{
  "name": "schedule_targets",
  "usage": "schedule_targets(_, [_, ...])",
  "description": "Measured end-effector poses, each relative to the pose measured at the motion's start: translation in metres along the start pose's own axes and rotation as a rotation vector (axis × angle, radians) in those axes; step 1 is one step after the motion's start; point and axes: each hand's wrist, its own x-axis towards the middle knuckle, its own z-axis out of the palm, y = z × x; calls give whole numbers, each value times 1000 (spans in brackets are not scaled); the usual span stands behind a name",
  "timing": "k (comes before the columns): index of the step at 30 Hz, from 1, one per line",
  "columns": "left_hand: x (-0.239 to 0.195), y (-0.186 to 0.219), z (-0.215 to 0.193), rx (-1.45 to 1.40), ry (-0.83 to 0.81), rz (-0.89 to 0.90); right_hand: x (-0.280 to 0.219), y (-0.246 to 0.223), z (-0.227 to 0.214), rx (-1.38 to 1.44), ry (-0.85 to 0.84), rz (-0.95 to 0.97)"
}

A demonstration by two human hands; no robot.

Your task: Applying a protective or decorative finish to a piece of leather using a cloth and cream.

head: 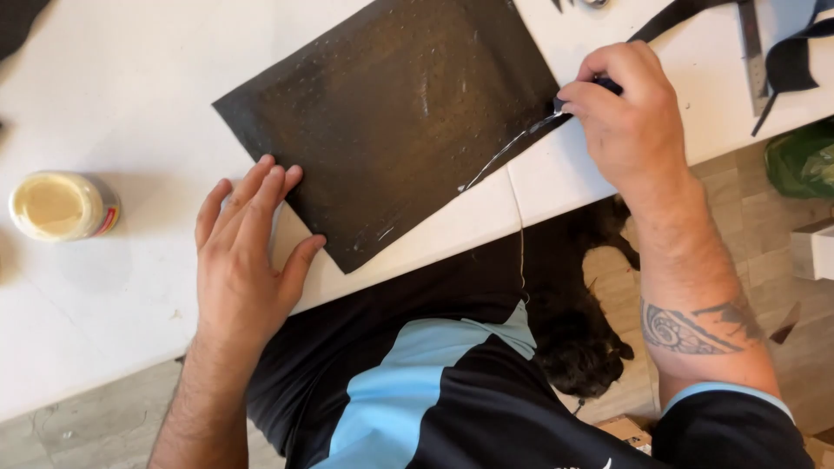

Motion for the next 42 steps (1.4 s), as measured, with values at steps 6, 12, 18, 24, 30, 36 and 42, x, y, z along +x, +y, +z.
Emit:
schedule_targets(6, [2, 31, 2, 79, 12, 190, -3, -19, -4, 205, 131, 21])
schedule_targets(12, [6, 36, 2, 131, 23, 304, -1, -30, -7, 485, -100, 373])
schedule_targets(18, [12, 41, -10, 345, 40, 394, -2, -11, -22, 328, 64, 66])
schedule_targets(24, [8, 5, -28, 713, 25, 234, 4, -34, -23, 386, 162, 145])
schedule_targets(30, [38, 32, -3, 266, 141, 231, 19, -66, -23, 455, 39, -14])
schedule_targets(36, [70, 3, 21, 225, -32, 176, 47, -102, -9, 443, -27, -208])
schedule_targets(42, [74, -16, 9, 168, -78, 114, 48, -93, -6, 504, -244, -164])
